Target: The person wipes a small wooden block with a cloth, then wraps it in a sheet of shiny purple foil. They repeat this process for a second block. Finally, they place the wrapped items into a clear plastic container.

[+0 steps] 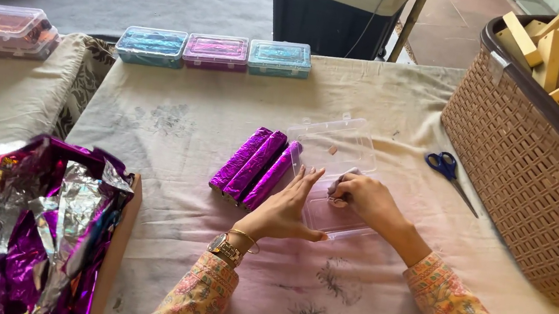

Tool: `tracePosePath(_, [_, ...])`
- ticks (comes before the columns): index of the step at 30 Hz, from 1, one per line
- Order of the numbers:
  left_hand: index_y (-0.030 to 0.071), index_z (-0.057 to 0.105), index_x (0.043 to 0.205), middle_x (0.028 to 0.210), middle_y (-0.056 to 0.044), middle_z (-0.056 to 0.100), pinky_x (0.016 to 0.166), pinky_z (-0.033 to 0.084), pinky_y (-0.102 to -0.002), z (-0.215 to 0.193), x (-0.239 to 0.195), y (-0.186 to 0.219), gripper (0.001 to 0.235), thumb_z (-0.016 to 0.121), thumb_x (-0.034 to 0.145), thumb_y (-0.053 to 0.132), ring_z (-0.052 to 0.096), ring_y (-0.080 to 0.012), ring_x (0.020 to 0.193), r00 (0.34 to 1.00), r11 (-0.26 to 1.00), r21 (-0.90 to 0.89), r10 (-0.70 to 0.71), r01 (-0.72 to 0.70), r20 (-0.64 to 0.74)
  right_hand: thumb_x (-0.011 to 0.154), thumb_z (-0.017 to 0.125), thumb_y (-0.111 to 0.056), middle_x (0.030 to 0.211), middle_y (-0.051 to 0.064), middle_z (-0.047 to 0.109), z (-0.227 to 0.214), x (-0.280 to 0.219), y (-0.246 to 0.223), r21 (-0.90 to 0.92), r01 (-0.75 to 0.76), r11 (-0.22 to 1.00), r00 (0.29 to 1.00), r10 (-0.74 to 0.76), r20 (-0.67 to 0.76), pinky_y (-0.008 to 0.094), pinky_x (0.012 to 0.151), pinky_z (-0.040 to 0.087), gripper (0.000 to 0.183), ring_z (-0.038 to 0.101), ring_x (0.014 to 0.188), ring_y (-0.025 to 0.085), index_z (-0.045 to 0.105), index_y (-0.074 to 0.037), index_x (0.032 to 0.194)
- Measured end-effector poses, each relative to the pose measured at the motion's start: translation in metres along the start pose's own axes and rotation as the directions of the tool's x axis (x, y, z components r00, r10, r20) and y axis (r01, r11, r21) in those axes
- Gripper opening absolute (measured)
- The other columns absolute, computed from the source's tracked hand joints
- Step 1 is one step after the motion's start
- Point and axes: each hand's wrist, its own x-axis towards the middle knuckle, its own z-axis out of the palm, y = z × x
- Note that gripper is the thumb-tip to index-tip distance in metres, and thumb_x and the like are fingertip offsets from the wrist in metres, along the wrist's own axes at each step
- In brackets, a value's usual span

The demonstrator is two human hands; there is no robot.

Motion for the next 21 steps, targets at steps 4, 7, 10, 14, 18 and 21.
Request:
tracePosePath(4, [0.006,0.013,0.164,0.168,-0.025,0.022,0.125,0.025,-0.048,0.0021,0.0004,-0.003,0.131,0.089,0.069,0.056,0.007,-0.0422,0.157,1.0,1.0,0.014,0.0,0.0,0.023,0.078,0.074,-0.015,0.1,-0.003,0.075,-0.0061,-0.0004,-0.0015,0.058,0.047,0.997,0.999,-0.047,0.013,0.036,0.079,0.057,0.013,0.072,0.094,0.021,0.079,-0.017,0.091])
tracePosePath(7, [0.008,0.013,0.164,0.167,-0.026,0.023,0.124,0.028,-0.047,-0.0007,-0.0016,-0.0001,0.13,0.087,0.068,0.056,0.008,-0.0413,0.159,1.0,1.0,0.018,-0.015,0.015,0.019,0.077,0.073,-0.012,0.101,-0.002,0.075,-0.0052,-0.0013,-0.0036,0.016,0.068,0.998,0.998,-0.068,0.008,0.037,0.079,0.057,0.015,0.071,0.094,0.022,0.079,-0.016,0.09])
tracePosePath(10, [0.009,0.013,0.165,0.166,-0.03,0.02,0.124,0.028,-0.048,0.0014,-0.0001,-0.0011,0.131,0.087,0.068,0.057,0.007,-0.0416,0.159,1.0,1.0,0.023,-0.017,0.017,0.02,0.079,0.07,-0.01,0.101,-0.003,0.075,-0.0071,-0.0019,-0.0052,0.03,0.055,0.998,0.998,-0.055,-0.002,0.037,0.077,0.057,0.016,0.071,0.094,0.022,0.078,-0.016,0.09])
tracePosePath(14, [0.009,0.012,0.164,0.167,-0.029,0.021,0.123,0.027,-0.049,0.0029,0.0002,-0.0019,0.132,0.087,0.067,0.058,0.008,-0.0424,0.157,1.0,1.0,0.027,-0.017,0.016,0.021,0.079,0.073,-0.015,0.1,-0.002,0.075,-0.0094,-0.0003,-0.0071,-0.041,0.055,0.998,0.998,-0.054,0.031,0.037,0.078,0.057,0.009,0.071,0.091,0.022,0.079,-0.015,0.086])
tracePosePath(18, [0.008,0.012,0.163,0.167,-0.027,0.024,0.123,0.026,-0.049,0.0001,0.0017,-0.0004,0.131,0.087,0.067,0.058,0.009,-0.0424,0.158,1.0,0.999,0.046,-0.011,0.011,0.004,0.079,0.071,-0.014,0.098,-0.001,0.074,-0.0071,0.0003,-0.0051,-0.071,0.099,0.993,0.995,-0.099,-0.001,0.037,0.079,0.058,0.011,0.071,0.094,0.022,0.079,-0.016,0.086])
tracePosePath(21, [0.01,0.013,0.165,0.167,-0.03,0.02,0.125,0.024,-0.048,0.0049,-0.0003,-0.0053,0.131,0.087,0.068,0.059,0.009,-0.043,0.158,1.0,1.0,0.025,0.0,0.0,0.002,0.078,0.069,-0.012,0.102,-0.002,0.074,-0.0063,0.0,-0.0045,-0.051,0.13,0.99,0.991,-0.131,-0.017,0.038,0.077,0.057,0.015,0.07,0.092,0.022,0.08,-0.016,0.087])
